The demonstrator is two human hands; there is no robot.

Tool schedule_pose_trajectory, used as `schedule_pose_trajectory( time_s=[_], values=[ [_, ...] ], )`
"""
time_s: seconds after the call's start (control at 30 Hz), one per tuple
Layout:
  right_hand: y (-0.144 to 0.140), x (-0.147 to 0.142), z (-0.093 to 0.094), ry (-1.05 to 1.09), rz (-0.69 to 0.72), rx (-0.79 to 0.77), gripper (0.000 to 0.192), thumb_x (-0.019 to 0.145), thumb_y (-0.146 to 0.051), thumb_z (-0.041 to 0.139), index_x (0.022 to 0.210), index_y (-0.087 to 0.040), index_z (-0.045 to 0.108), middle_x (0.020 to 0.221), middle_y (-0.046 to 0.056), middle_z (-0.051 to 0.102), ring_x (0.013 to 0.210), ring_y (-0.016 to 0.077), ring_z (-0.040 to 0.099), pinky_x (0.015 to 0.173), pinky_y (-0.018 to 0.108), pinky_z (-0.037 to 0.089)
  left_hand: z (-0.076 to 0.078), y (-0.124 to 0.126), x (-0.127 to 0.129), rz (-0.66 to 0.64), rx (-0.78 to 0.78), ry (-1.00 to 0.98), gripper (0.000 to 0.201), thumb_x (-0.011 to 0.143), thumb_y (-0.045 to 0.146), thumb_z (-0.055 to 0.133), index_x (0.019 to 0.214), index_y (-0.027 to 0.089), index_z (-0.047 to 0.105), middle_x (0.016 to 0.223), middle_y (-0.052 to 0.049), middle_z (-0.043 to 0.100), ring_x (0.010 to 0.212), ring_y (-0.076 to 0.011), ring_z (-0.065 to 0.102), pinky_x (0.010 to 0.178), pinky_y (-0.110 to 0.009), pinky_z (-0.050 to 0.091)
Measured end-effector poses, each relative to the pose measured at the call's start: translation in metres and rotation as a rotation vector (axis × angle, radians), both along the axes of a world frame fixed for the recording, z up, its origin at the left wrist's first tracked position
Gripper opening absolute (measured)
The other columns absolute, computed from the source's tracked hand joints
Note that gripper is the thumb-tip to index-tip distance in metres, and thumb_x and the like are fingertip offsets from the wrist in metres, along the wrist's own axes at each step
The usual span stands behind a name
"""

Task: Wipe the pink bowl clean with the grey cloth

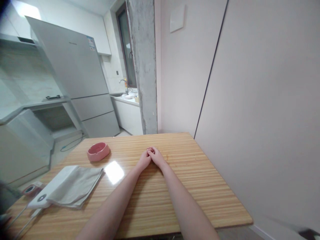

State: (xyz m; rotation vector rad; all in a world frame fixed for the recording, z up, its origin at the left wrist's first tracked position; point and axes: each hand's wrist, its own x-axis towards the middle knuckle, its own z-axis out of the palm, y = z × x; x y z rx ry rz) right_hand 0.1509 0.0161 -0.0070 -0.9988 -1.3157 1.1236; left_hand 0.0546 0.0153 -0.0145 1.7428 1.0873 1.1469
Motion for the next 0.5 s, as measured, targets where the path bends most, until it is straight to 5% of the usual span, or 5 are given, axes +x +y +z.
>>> schedule_pose_trajectory(
  time_s=[0.17,0.27,0.37,0.43,0.5],
  values=[
    [0.004,-0.002,-0.009,0.201,0.024,-0.128,0.044,0.078,-0.051,0.06,0.113,-0.025,0.058,0.085,0.002,0.068,0.075,0.016,0.065,0.072,0.031,0.05,0.031,-0.005,-0.049,0.168,0.04,0.185,0.02,0.081,0.023,0.046,0.093,0.016,0.06,0.079,-0.004,0.066,0.08,-0.0178,0.061,0.081,-0.034,0.048],
    [0.006,-0.004,-0.01,0.221,0.002,-0.192,0.047,0.079,-0.053,0.059,0.116,-0.024,0.056,0.078,0.001,0.067,0.066,0.0139,0.065,0.064,0.027,0.049,0.061,-0.016,-0.11,0.582,0.24,0.495,0.027,0.083,0.027,0.043,0.101,0.015,0.06,0.104,-0.011,0.064,0.102,-0.0235,0.057,0.095,-0.039,0.041],
    [0.006,-0.005,-0.008,0.211,-0.005,-0.203,0.043,0.081,-0.053,0.057,0.112,-0.024,0.057,0.073,0.0,0.067,0.064,0.0134,0.065,0.06,0.025,0.048,0.075,-0.03,-0.167,0.974,0.19,0.786,0.04,0.085,0.032,0.041,0.12,0.015,0.054,0.124,-0.017,0.055,0.123,-0.0325,0.043,0.105,-0.052,0.027],
    [0.005,-0.005,-0.006,0.213,-0.007,-0.21,0.041,0.082,-0.054,0.056,0.11,-0.025,0.057,0.07,-0.001,0.066,0.062,0.0135,0.064,0.059,0.025,0.048,0.073,-0.037,-0.195,1.058,0.046,0.909,0.048,0.084,0.038,0.044,0.123,0.012,0.052,0.135,-0.022,0.046,0.129,-0.039,0.035,0.103,-0.06,0.023],
    [0.004,-0.005,-0.006,0.22,-0.012,-0.208,0.041,0.081,-0.055,0.055,0.109,-0.025,0.057,0.069,-0.001,0.066,0.062,0.0133,0.064,0.058,0.025,0.048,0.065,-0.038,-0.215,0.976,-0.038,0.972,0.047,0.081,0.038,0.047,0.117,0.009,0.056,0.134,-0.024,0.046,0.129,-0.0395,0.034,0.103,-0.058,0.024]
  ],
)
